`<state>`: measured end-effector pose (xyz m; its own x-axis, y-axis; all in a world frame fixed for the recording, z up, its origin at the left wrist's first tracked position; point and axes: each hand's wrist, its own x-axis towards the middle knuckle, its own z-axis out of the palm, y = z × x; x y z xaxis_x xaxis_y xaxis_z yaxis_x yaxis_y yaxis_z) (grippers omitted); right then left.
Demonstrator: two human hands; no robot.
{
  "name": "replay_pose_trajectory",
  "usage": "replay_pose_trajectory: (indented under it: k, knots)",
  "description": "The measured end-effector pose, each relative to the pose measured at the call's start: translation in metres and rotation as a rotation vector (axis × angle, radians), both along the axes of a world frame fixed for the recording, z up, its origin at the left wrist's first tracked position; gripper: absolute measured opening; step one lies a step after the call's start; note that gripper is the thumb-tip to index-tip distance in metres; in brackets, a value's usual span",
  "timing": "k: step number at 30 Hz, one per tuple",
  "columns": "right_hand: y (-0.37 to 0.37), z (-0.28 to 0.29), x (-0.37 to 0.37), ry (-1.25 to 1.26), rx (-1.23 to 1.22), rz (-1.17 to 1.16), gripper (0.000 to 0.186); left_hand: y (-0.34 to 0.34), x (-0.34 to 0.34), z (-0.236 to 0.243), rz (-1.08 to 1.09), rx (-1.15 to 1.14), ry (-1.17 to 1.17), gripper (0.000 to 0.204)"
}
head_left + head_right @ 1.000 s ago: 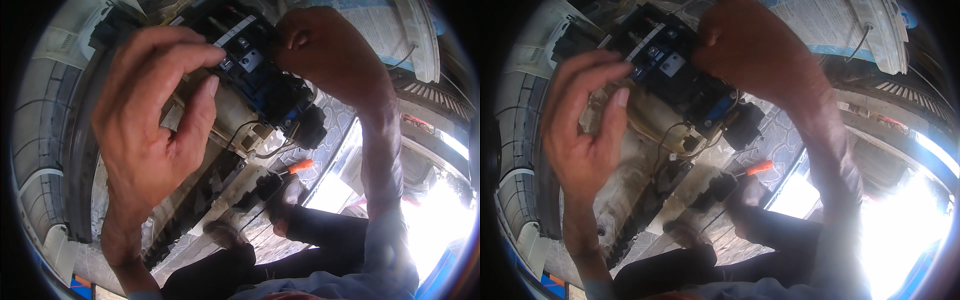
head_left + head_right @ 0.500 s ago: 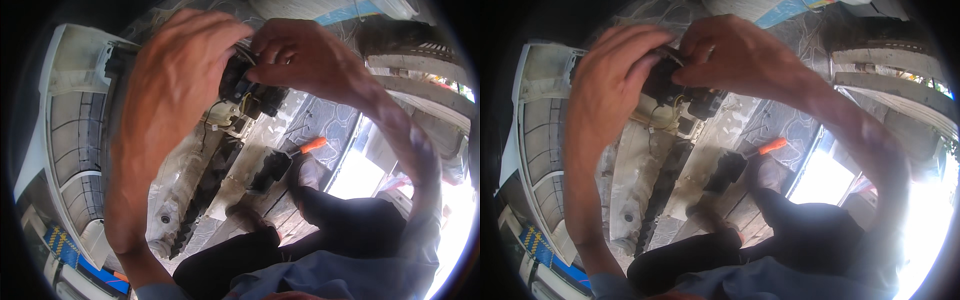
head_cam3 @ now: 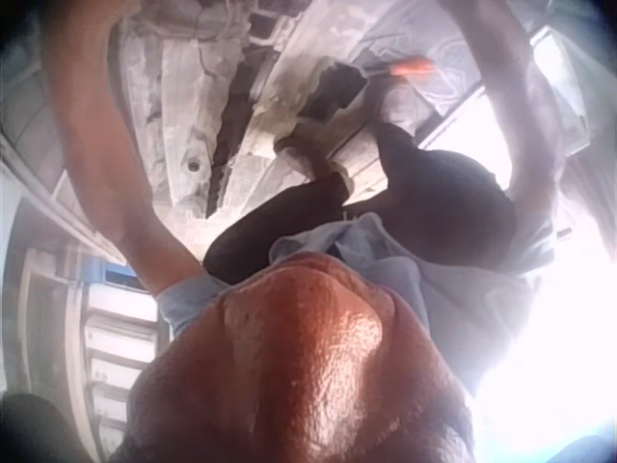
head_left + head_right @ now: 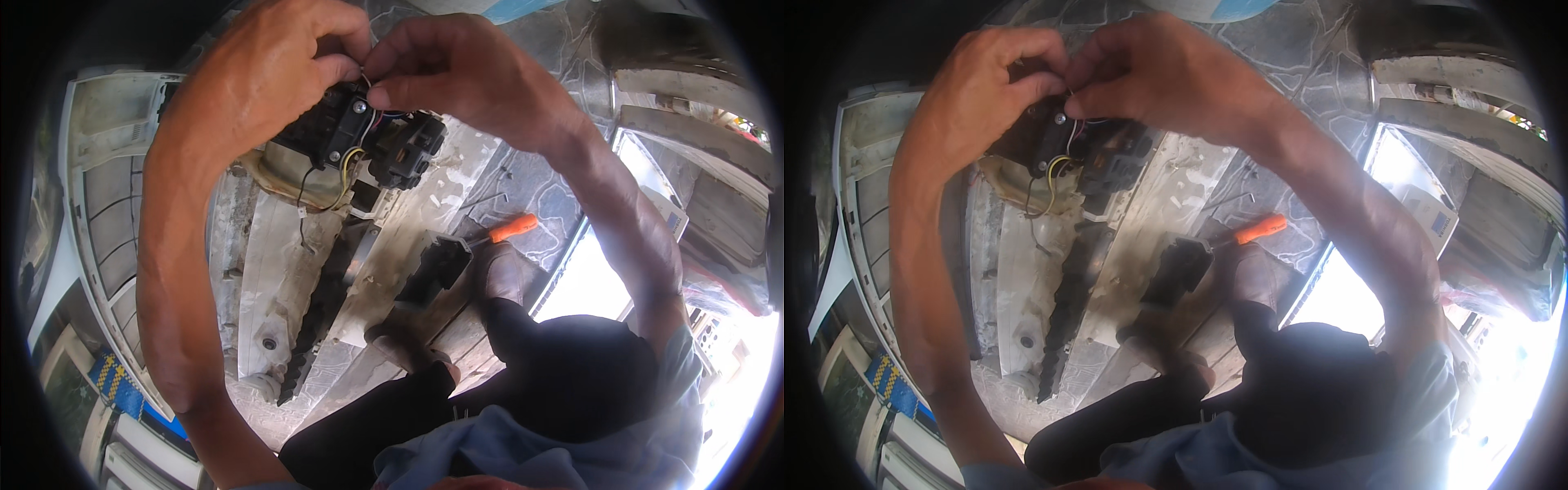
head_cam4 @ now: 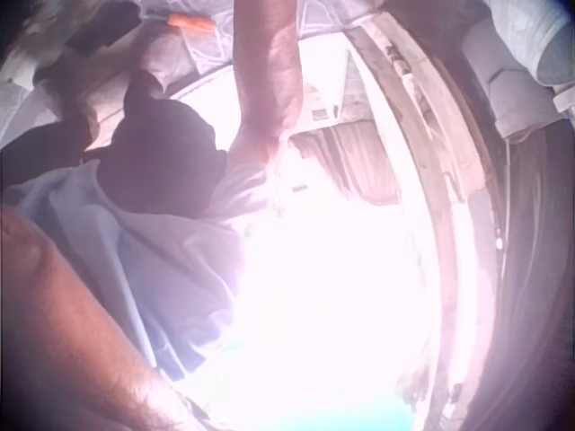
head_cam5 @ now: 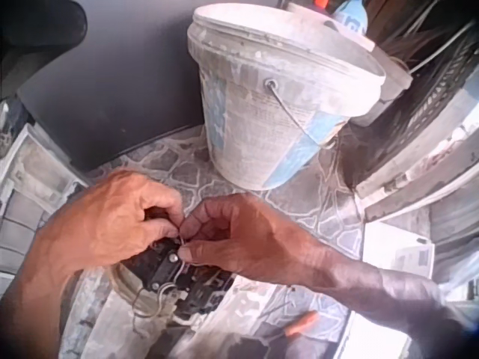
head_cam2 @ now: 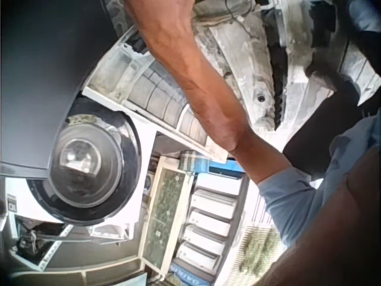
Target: The person repairs an air conditioner by connecting wires, securing components with a screwdriver, and reattaching the front cover. The person uses a screwdriver to tighten screws and handles various internal parts and the appliance casing.
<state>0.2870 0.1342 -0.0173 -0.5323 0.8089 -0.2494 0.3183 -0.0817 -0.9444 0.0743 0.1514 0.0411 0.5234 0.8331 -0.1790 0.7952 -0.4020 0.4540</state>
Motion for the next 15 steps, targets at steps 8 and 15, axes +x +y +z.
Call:
replay_pose_trajectory:
  k: [8,15]
  knots:
    - [0.001,-0.015,0.001,0.018,-0.001,-0.017,0.022,0.011,-0.014,-0.002,-0.136,-0.082,-0.068,0.010]
    - [-0.001,-0.013,0.009,-0.020,0.091,0.025,0.026,0.018,-0.008,-0.007,-0.116,-0.174,-0.047,0.011]
